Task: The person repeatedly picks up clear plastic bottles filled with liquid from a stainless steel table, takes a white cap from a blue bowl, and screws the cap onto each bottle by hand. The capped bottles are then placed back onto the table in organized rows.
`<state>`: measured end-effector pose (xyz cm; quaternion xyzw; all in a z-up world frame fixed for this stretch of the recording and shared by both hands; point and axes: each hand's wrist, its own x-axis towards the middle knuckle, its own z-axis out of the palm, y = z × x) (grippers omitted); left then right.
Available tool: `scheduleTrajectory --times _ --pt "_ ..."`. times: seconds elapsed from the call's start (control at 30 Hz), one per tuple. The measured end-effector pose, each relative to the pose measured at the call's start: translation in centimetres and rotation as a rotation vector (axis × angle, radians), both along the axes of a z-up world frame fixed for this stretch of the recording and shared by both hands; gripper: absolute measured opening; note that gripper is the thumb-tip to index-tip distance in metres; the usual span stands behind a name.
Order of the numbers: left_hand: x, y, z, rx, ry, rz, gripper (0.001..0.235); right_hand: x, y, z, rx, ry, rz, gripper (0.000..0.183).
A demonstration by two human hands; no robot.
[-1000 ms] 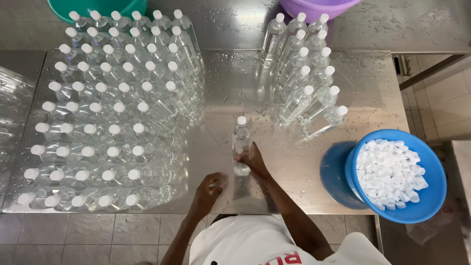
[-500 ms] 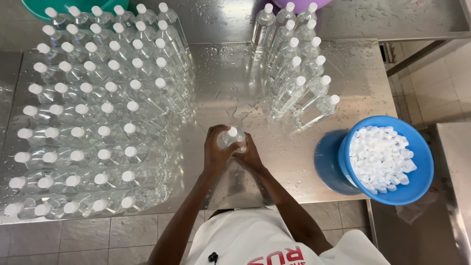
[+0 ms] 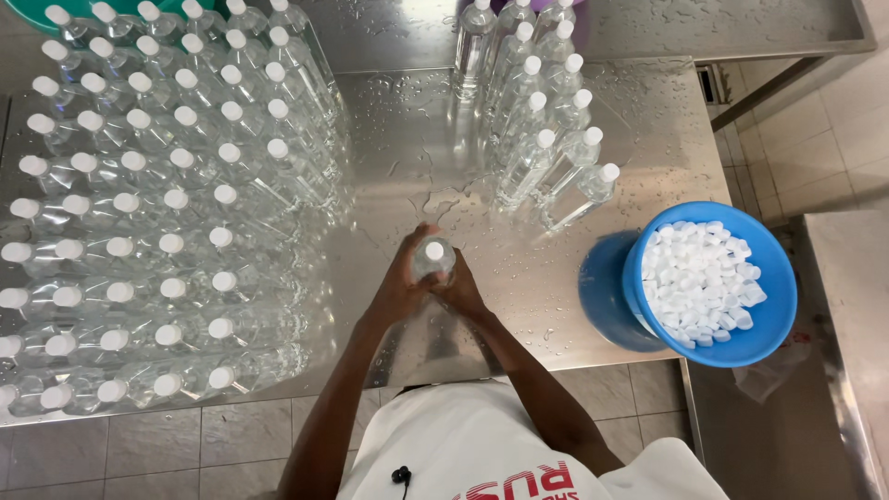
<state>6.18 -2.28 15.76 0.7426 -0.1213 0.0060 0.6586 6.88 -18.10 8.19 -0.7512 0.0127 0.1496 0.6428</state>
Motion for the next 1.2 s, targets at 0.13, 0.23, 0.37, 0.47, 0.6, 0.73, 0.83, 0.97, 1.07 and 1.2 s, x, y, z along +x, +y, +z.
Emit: scheduleTrajectory --times 0.13,0.23,0.37,0.47,0.6,0.73,0.83,0.97,1.07,1.2 --pt "0.0 -2.1 -1.4 -0.005 -0.038 0.306 0.094 0.1 1.0 3.4 -0.045 -0.032 0.056 0.086" --pt "0.3 -2.3 -1.4 -0.112 0.038 0.403 0.066 0.6 0.3 4.5 -0.041 0.007 0.056 0.082" --pt "1.1 0.1 -1.4 -0.072 0.073 0.134 0.045 1.4 -1.2 0.7 -0.102 -0.003 0.155 0.104" --pt "1.2 0.9 0.1 -0.007 0.071 0.01 0.041 1.5 -1.2 1.5 -0.134 0.003 0.205 0.11" --pt "1.0 -0.8 -0.8 0.031 -0.057 0.138 0.083 1.5 -0.8 3.0 -0.21 0.011 0.21 0.097" --pt "0.2 -2.2 -1.1 -0.011 0.003 0.36 0.062 0.9 -0.6 4.9 -0.278 0.036 0.236 0.102" --pt "0.9 -1.3 -1.5 -0.02 0.047 0.271 0.041 1.3 -1.5 4.1 -0.261 -0.001 0.256 0.104" --pt "2.6 1.7 0.7 -0.07 0.065 -0.107 0.042 4.0 -3.7 -4.0 0.276 0.129 0.275 0.091" --pt "3.3 2.5 2.1 -0.066 0.068 -0.227 0.045 4.8 -4.2 -4.0 0.234 0.128 0.37 0.09" --pt "2.5 3.0 -0.7 0.031 0.017 -0.207 0.109 4.9 -5.6 -1.7 -0.097 -0.289 0.577 0.116"
